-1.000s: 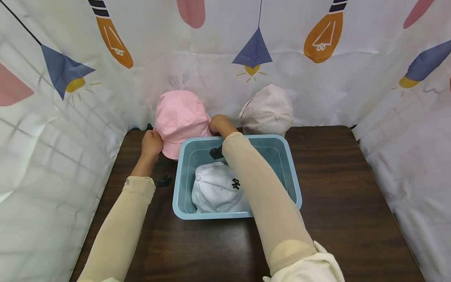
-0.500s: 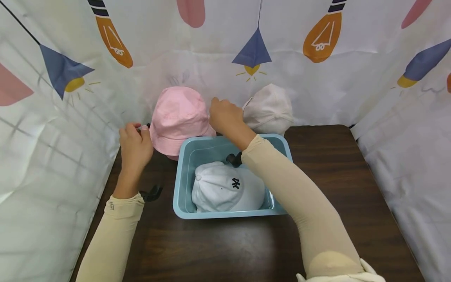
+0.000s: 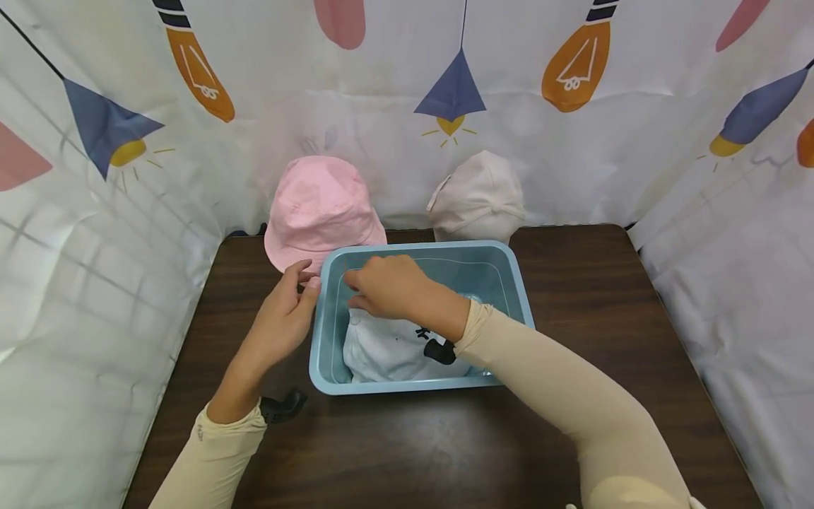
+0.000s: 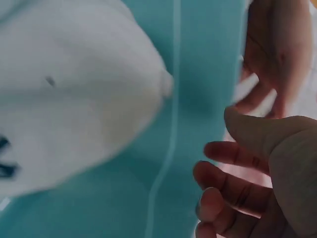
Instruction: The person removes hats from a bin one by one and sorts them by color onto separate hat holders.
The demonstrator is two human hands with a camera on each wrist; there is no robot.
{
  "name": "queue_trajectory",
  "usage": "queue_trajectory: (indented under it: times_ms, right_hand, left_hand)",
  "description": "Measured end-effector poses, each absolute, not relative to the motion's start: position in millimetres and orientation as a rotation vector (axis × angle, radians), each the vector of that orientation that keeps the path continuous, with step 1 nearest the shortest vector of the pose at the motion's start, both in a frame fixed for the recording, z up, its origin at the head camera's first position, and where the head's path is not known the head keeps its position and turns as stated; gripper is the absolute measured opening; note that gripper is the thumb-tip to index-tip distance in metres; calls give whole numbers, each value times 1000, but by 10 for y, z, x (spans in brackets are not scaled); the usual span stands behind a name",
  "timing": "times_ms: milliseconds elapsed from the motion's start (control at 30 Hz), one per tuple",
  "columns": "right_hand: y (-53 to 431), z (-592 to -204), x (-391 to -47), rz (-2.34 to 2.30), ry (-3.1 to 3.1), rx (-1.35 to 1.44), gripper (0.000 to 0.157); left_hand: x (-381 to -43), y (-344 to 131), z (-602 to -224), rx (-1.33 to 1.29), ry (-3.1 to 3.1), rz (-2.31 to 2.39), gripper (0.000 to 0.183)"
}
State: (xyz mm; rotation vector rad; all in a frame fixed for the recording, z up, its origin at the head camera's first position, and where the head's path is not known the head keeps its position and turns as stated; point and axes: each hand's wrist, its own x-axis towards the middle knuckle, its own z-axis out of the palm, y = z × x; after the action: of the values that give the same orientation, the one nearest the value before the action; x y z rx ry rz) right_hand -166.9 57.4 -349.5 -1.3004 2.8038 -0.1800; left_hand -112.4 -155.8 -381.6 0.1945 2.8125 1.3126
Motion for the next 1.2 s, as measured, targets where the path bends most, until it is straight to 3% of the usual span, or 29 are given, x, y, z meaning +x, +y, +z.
queue_trajectory:
  times_ms: [400,733,1200]
  right_hand:
    - [535,-3792,-1574,-61,2743,-1482,35]
    - [551,-3831,-1605,-44,2634,-1593,18]
    - [536,-3828,-1579,98,2639,-1620,10]
  left_hand:
    - [-1075,-1326,-4046,262,2763,1361,67]
    - [-1023,-1252,-4111,219,2875,1331,61]
    - [-1015,-1262,-4118,181,2800,1357,59]
